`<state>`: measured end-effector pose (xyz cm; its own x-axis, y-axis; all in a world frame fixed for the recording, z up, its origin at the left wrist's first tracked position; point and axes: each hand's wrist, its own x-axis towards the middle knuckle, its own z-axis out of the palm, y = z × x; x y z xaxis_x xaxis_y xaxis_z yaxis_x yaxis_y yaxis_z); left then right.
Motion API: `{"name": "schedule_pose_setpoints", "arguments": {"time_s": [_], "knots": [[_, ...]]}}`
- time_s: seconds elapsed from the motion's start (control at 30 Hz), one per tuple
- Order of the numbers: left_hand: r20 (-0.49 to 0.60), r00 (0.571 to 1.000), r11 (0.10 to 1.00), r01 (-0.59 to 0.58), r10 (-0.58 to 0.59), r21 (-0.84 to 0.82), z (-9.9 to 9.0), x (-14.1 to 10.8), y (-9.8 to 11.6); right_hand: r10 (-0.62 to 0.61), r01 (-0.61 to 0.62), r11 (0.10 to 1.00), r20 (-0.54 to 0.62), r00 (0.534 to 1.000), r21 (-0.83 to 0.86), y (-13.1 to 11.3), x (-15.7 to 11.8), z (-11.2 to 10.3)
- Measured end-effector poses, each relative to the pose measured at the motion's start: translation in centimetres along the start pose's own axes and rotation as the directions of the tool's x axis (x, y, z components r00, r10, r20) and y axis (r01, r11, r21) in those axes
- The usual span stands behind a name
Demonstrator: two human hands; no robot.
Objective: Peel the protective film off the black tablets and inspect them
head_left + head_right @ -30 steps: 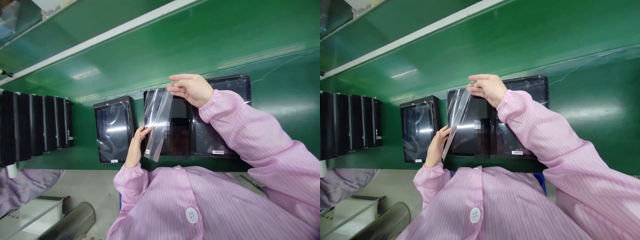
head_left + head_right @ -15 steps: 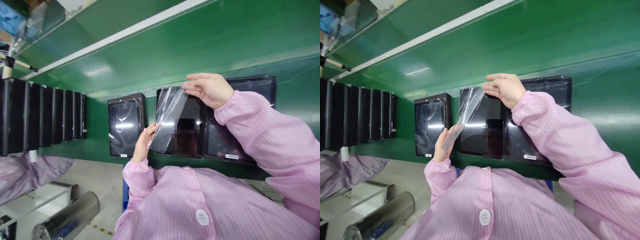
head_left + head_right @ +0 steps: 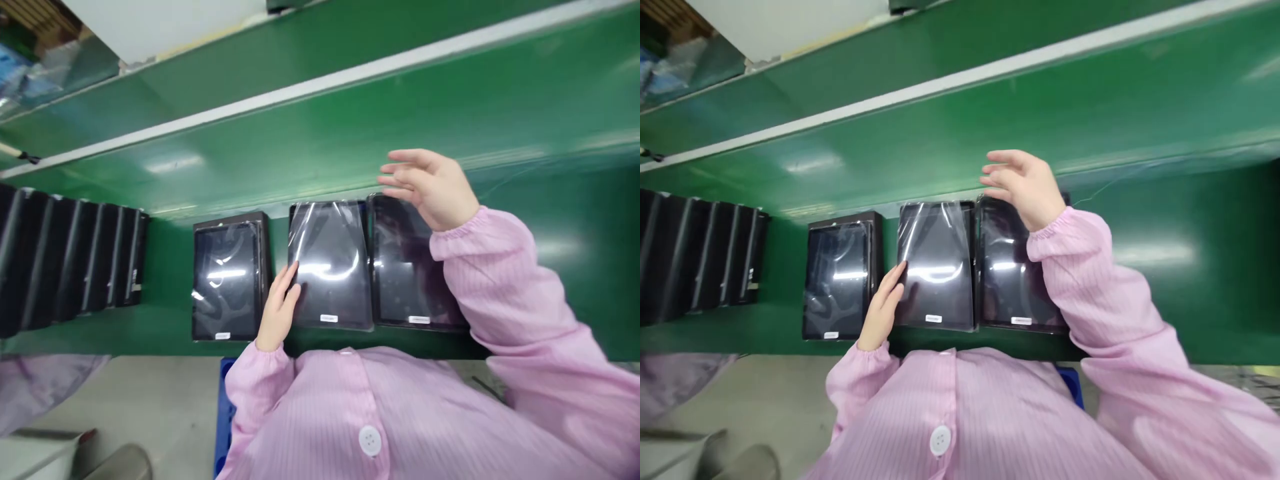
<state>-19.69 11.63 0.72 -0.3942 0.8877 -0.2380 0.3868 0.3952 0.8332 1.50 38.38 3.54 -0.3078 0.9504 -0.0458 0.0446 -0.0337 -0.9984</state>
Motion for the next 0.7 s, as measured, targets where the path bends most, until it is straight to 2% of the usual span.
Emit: {"name": "schedule_pose_setpoints", "arguments": {"time_s": [0.07,0.1,0.17,0.23,0.33,0.43,0.57,0.63,0.7], "knots": [[-0.061,0.996,0.972,-0.043,0.059,0.233,1.4,-0.3,0.5,-0.185,0.143,0.95,-0.13,0.974,-0.279,0.3,-0.1,-4.1],[-0.093,0.991,0.94,-0.063,0.1,0.336,2.2,-0.4,0.8,-0.242,0.158,0.908,-0.18,0.953,-0.388,0.7,-0.3,-6.0],[-0.135,0.97,0.857,-0.11,0.204,0.504,3.7,-0.5,1.8,-0.291,0.142,0.839,-0.213,0.933,-0.525,1.9,-0.9,-9.1],[-0.111,0.948,0.756,-0.164,0.299,0.634,4.7,-0.7,3.2,-0.301,0.131,0.785,-0.187,0.935,-0.606,3.2,-1.8,-10.9],[-0.008,0.927,0.603,-0.237,0.375,0.762,5.4,-1.0,5.3,-0.311,0.174,0.717,-0.086,0.947,-0.674,4.5,-2.8,-11.5],[0.101,0.906,0.524,-0.325,0.41,0.788,5.8,-1.0,6.5,-0.344,0.258,0.673,0.015,0.939,-0.693,4.8,-3.1,-11.1],[0.251,0.844,0.518,-0.498,0.475,0.695,6.9,-0.1,6.4,-0.421,0.332,0.657,0.036,0.906,-0.677,4.3,-3.2,-11.0],[0.239,0.83,0.532,-0.516,0.504,0.671,7.7,0.4,6.0,-0.445,0.365,0.667,0.046,0.894,-0.65,3.9,-3.5,-11.2],[0.209,0.825,0.544,-0.515,0.526,0.663,8.3,0.9,5.6,-0.41,0.379,0.739,0.074,0.909,-0.557,3.5,-4.1,-11.8]]}}
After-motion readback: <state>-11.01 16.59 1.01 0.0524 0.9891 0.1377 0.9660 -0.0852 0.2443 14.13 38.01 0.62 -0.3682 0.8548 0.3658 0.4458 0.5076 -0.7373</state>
